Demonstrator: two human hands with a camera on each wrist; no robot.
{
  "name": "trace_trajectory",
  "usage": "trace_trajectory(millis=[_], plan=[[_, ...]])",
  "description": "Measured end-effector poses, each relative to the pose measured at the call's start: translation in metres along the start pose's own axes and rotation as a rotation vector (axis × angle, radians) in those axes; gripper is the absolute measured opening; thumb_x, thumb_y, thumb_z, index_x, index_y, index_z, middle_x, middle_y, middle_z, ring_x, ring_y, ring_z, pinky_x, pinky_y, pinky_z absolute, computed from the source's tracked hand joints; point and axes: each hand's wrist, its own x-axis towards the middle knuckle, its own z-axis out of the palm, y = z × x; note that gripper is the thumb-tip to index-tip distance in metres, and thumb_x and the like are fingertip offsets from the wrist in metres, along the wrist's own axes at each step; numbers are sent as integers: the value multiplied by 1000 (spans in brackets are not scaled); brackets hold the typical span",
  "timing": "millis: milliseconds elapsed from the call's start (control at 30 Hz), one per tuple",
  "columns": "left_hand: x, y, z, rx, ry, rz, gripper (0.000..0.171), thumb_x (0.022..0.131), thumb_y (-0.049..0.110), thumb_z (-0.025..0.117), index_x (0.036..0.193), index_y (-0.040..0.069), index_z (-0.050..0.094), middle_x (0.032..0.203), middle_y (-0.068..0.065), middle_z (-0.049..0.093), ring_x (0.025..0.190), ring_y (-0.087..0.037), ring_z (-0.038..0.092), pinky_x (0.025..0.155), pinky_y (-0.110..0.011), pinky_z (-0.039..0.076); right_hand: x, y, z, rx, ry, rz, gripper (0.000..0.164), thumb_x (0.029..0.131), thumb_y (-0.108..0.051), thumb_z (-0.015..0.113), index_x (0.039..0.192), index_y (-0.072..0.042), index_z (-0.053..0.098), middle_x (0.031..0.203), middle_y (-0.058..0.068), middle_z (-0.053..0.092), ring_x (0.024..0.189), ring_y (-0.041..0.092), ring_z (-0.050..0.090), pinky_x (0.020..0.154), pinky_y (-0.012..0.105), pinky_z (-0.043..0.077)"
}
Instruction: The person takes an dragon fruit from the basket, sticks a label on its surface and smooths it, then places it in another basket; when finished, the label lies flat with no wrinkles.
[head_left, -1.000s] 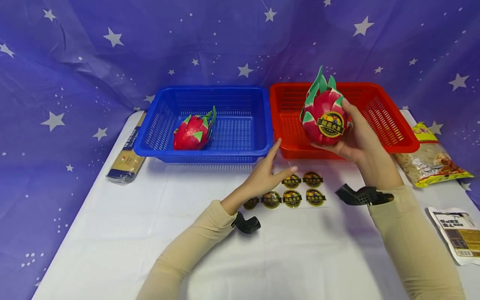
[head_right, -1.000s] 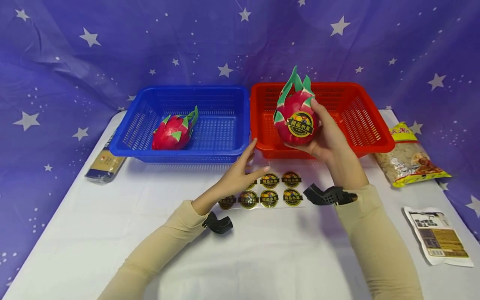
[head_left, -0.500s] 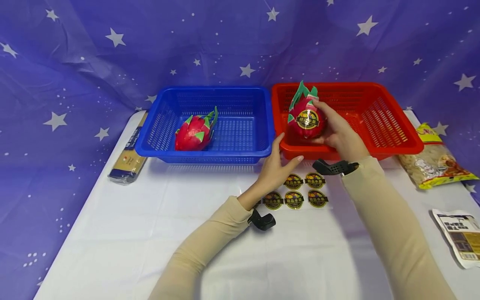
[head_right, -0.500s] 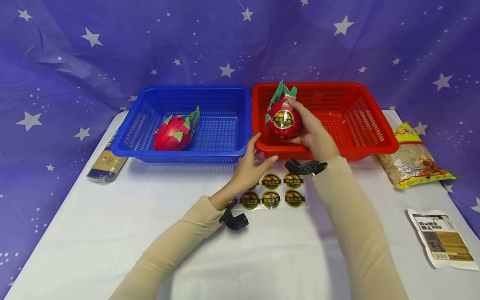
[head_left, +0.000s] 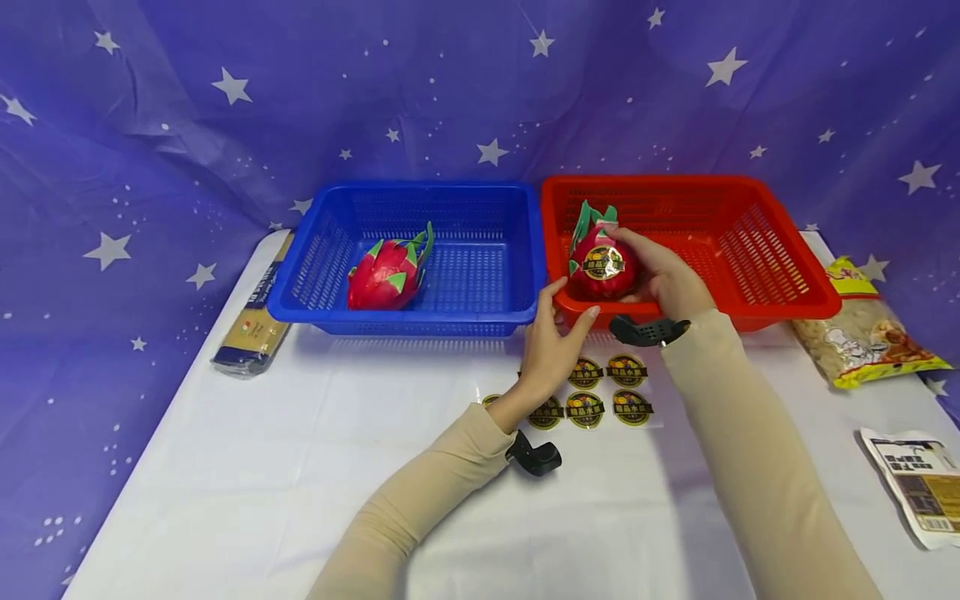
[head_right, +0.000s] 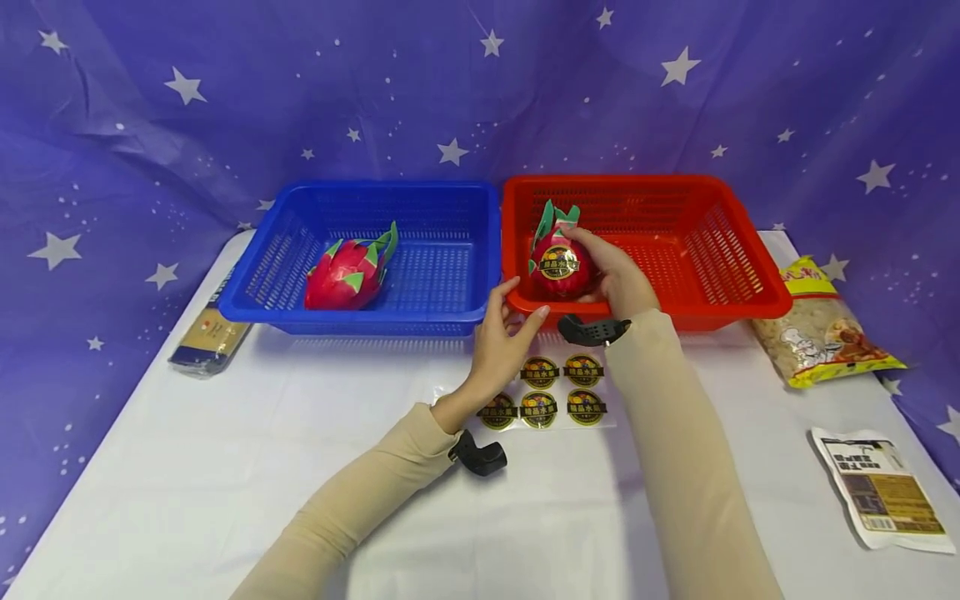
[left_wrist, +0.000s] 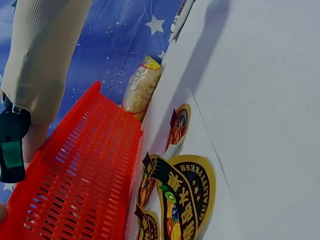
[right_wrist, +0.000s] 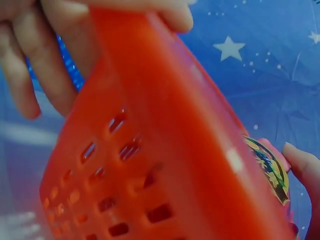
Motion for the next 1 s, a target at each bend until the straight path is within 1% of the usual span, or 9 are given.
trace_trajectory(millis=[133, 300, 400, 500, 633, 800, 867, 933, 1000], plan=[[-1, 0, -1, -9, -4, -13, 58, 86, 35, 59, 135, 21, 32, 121, -7, 60, 101, -18, 59, 83, -37, 49, 3, 2, 2, -67, 2, -9, 79, 76, -59, 58, 135, -13, 31, 90, -3, 56, 73, 15, 61, 71, 37, 55], [0, 0, -2, -8, -4, -4, 58, 86, 33, 60, 135, 19, 32, 122, -7, 60, 101, -18, 60, 83, -37, 49, 6, 3, 4, -164, -28, -36, 79, 78, -59, 56, 134, -9, 32, 99, 0, 53, 78, 14, 61, 74, 36, 54], [1, 1, -2, 2, -2, 0, 58, 86, 34, 59, 135, 18, 32, 120, -7, 60, 100, -18, 60, 81, -34, 50, 7, 4, 3, -230, -32, -42, 81, 77, -61, 55, 133, -7, 32, 103, 2, 51, 80, 14, 61, 77, 34, 54], [1, 2, -2, 16, -1, -1, 59, 86, 34, 59, 135, 17, 32, 116, -6, 62, 95, -16, 62, 75, -26, 51, 8, 6, 1, -352, -21, -51, 83, 77, -65, 52, 131, -5, 34, 103, 0, 51, 82, 11, 60, 78, 30, 53], [0, 2, -2, 35, -4, -4, 59, 86, 36, 59, 135, 18, 32, 113, -6, 64, 89, -15, 62, 67, -19, 47, 8, 8, -2, -508, 5, -35, 90, 74, -73, 45, 131, -4, 36, 107, -1, 51, 89, 11, 56, 78, 26, 50], [-1, 3, -2, 59, -8, -13, 60, 85, 39, 58, 136, 19, 32, 115, -6, 62, 85, -16, 60, 64, -20, 45, 6, 10, 0, -564, 37, -34, 98, 72, -78, 41, 135, -2, 34, 124, 8, 44, 102, 18, 50, 88, 30, 46], [-1, 3, -2, 53, -9, -17, 60, 86, 38, 58, 136, 19, 32, 117, -7, 61, 87, -17, 60, 66, -24, 48, 4, 10, 2, -557, 56, -62, 99, 72, -77, 42, 135, -2, 34, 128, 11, 43, 106, 20, 49, 92, 33, 45], [-1, 3, -2, 40, -6, -23, 60, 86, 38, 58, 136, 19, 32, 120, -7, 60, 93, -18, 60, 72, -29, 50, 1, 11, 6, -554, 80, -101, 97, 73, -75, 43, 135, -1, 34, 130, 13, 42, 107, 22, 49, 94, 36, 43], [0, 3, -1, 15, 0, -31, 59, 86, 36, 59, 135, 18, 32, 123, -8, 58, 100, -18, 60, 79, -33, 51, -3, 12, 11, -551, 104, -146, 95, 75, -71, 46, 137, 0, 30, 133, 16, 40, 111, 26, 48, 96, 40, 42]])
